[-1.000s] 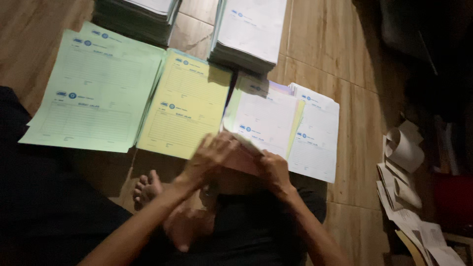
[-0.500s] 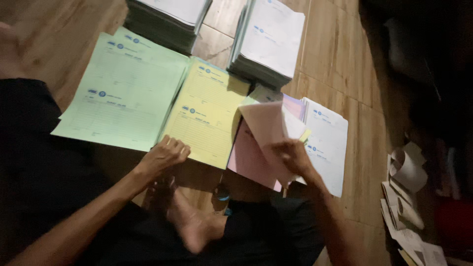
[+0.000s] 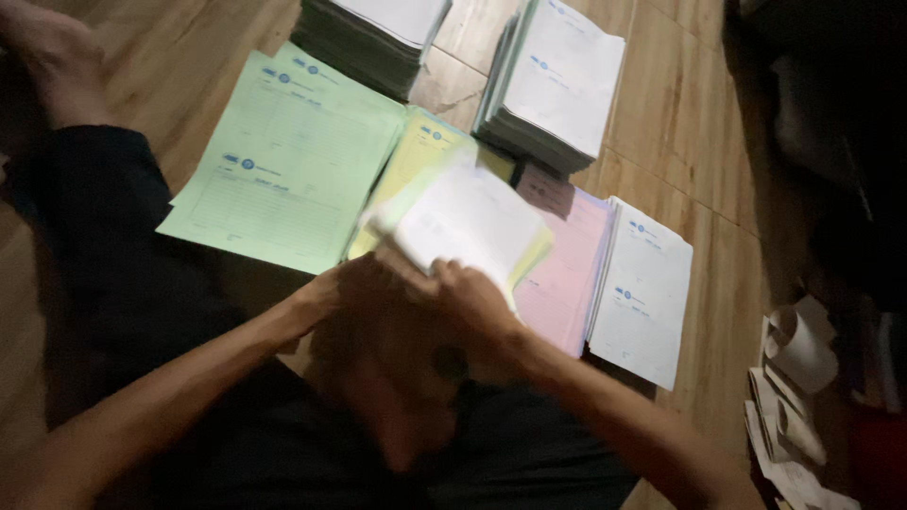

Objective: The person sits on the floor and sorts through stacks of multi-colored papers, picking them up, flipping through them, and placing them into separate piles by color.

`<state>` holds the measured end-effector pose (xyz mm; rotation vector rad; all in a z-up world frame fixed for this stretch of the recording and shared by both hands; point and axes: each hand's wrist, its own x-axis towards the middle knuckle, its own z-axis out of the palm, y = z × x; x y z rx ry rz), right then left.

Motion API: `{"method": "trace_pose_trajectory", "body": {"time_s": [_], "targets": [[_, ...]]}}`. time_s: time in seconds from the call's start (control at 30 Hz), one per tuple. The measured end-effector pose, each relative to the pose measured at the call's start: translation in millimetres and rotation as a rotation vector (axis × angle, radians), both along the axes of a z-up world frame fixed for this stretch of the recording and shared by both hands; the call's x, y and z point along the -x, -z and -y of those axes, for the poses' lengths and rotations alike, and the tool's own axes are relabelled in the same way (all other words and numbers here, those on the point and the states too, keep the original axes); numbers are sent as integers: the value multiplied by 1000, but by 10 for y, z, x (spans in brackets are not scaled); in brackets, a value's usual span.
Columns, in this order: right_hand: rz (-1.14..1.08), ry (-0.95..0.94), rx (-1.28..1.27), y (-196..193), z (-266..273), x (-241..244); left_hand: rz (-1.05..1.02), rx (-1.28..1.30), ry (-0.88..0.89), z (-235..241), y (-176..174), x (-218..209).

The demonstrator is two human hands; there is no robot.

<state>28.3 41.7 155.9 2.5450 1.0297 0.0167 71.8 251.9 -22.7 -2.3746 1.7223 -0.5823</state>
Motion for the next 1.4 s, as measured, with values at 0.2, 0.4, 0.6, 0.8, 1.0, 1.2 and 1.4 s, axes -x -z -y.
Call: {"method": "trace_pose_trajectory", "body": {"time_s": [0.2,0.4,0.6,0.8,1.0,1.2,1.4], "targets": [[-220,36,-165,931,262,-85,-76,259,-53,-46,20,38],[-260,152,-312,1130,644,-576,-87,261,-101,-79,6,97],[-401,105,-341,331,143,-325,6,350,-153,29,-105,-60],[-275,181,-273,1225,377,-454,10,483,-198,-125,-659,50],[-336,525,-418,773,414,-479,-118,421,-476,-1100,-324,6],[-401,799,-478,240,519,-737,-16,-138,-637,-1929,93,3],[-524,467,-696,-128,718,-1492,184,-45,-446,-1959,42,-196]]}}
